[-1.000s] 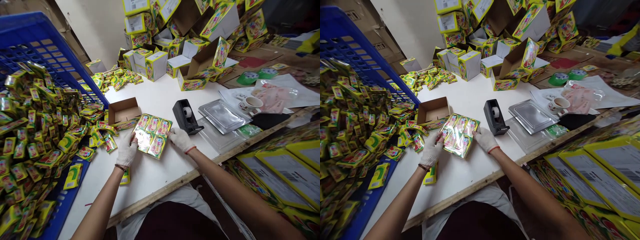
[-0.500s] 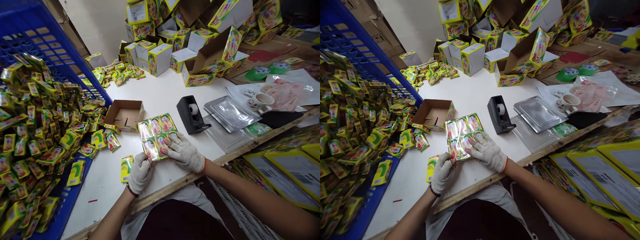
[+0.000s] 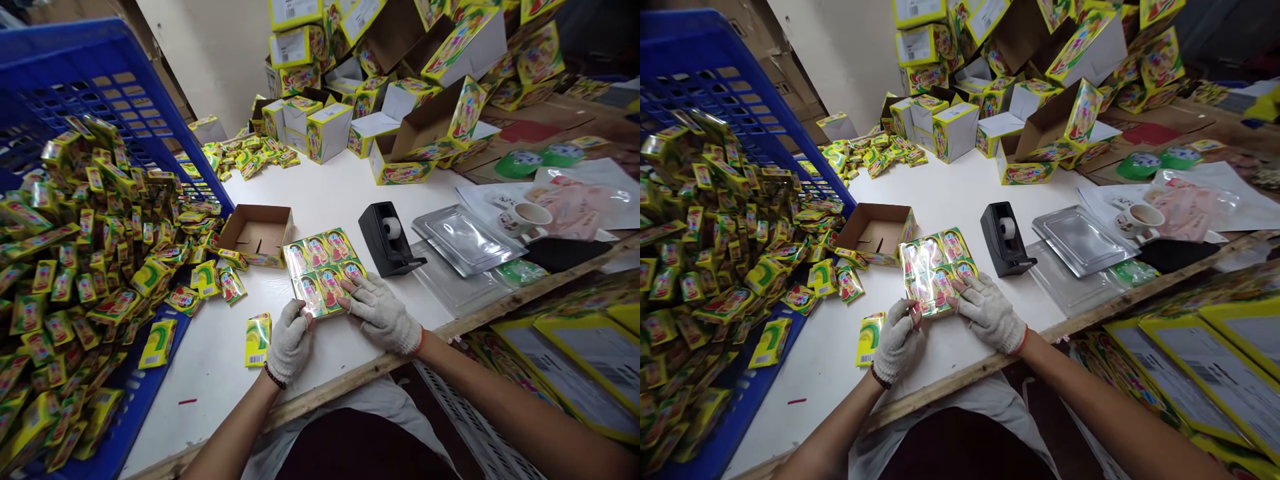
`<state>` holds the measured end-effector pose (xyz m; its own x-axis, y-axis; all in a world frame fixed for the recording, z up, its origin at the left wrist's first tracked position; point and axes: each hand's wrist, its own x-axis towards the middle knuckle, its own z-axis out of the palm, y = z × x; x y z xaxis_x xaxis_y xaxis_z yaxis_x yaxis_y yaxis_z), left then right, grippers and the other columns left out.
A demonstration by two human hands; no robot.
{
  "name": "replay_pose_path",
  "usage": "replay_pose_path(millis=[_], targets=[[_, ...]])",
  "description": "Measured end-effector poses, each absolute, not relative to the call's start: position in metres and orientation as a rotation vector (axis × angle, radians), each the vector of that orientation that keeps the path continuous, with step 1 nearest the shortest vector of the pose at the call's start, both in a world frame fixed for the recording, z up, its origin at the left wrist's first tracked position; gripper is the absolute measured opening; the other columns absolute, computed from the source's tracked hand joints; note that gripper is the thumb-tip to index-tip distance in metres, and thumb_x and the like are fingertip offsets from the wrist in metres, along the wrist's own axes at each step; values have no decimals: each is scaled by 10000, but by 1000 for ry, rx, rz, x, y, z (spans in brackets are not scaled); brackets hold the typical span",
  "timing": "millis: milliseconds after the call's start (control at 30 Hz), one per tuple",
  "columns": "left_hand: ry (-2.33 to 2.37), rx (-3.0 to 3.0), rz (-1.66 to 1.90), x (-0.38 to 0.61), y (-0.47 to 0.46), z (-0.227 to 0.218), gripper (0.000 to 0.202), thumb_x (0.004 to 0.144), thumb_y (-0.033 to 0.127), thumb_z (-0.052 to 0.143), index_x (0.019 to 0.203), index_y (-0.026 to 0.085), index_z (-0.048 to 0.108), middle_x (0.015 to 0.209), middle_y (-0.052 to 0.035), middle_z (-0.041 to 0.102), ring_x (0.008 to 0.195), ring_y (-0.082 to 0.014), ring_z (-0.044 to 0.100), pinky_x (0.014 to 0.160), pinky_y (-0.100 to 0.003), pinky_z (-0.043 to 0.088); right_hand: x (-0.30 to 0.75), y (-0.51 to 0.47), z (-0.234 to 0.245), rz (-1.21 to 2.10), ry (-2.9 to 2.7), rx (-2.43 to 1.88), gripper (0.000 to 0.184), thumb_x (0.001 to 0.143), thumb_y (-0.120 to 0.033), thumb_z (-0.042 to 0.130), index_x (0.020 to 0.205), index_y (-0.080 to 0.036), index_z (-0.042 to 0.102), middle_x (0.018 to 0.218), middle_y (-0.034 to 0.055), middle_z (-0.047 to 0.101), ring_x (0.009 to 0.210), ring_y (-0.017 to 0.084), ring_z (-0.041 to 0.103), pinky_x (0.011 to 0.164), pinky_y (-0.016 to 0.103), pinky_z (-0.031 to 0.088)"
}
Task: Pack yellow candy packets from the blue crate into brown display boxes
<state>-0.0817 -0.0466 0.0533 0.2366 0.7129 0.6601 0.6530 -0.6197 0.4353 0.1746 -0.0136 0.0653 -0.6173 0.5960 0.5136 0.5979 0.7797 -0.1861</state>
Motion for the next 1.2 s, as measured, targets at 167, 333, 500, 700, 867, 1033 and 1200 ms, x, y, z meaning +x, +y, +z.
replay_pose_path(millis=[167, 333, 500, 700, 867, 1033, 1200], targets=[[1248, 2436, 1400, -80, -42, 53, 140, 912, 90, 514, 922, 189, 613, 1012, -75, 637, 875, -139, 642, 738, -258, 554, 218, 7, 86, 251, -1756, -1437, 305, 881, -332, 546, 1117, -207, 694, 1195, 136, 699, 1154, 280, 617, 1005, 465, 484], [1289, 2397, 1419, -59, -34, 52, 126, 892, 95, 531, 910, 191, 611, 1031, -75, 618, 895, -155, 636, 760, -273, 560, 270, 32, 98, 332, -1432, -1816, 419, 903, -444, 411, 954, -158, 713, 908, 135, 720, 895, 295, 662, 853, 477, 511], [1306, 2384, 1461, -45, -29, 51, 134, 884, 83, 533, 891, 189, 615, 1022, -73, 617, 895, -160, 627, 767, -270, 553, 267, 46, 95, 560, -1463, -1840, 305, 824, -421, 526, 726, -203, 716, 834, 89, 730, 835, 244, 668, 805, 380, 509], [1309, 2401, 1424, -48, -30, 50, 162, 866, 77, 518, 915, 183, 630, 1035, -85, 617, 911, -170, 620, 779, -279, 548, 259, 38, 109, 542, -1344, -1830, 217, 729, -392, 606, 638, -202, 661, 1068, 111, 701, 983, 246, 629, 931, 400, 456], [1307, 2400, 1424, -47, -29, 47, 164, 851, 75, 526, 901, 190, 631, 1019, -76, 617, 891, -167, 610, 771, -279, 533, 258, -4, 108, 550, -1232, -1818, 339, 728, -541, 597, 690, -208, 646, 922, 71, 686, 877, 228, 605, 856, 384, 466], [1296, 2373, 1420, -44, -27, 48, 138, 845, 86, 507, 811, 190, 591, 934, -60, 595, 817, -164, 569, 693, -259, 495, 246, -11, 70, 788, -1074, -1845, 433, 691, -651, 519, 632, -223, 544, 588, 24, 581, 564, 168, 558, 544, 299, 456], [1317, 2293, 1381, -40, -30, 51, 154, 832, 82, 472, 783, 197, 563, 896, -53, 573, 793, -169, 548, 668, -266, 464, 229, -10, 63, 986, -1038, -1811, 478, 654, -709, 543, 610, -239, 464, 529, 2, 534, 465, 135, 511, 421, 247, 367]])
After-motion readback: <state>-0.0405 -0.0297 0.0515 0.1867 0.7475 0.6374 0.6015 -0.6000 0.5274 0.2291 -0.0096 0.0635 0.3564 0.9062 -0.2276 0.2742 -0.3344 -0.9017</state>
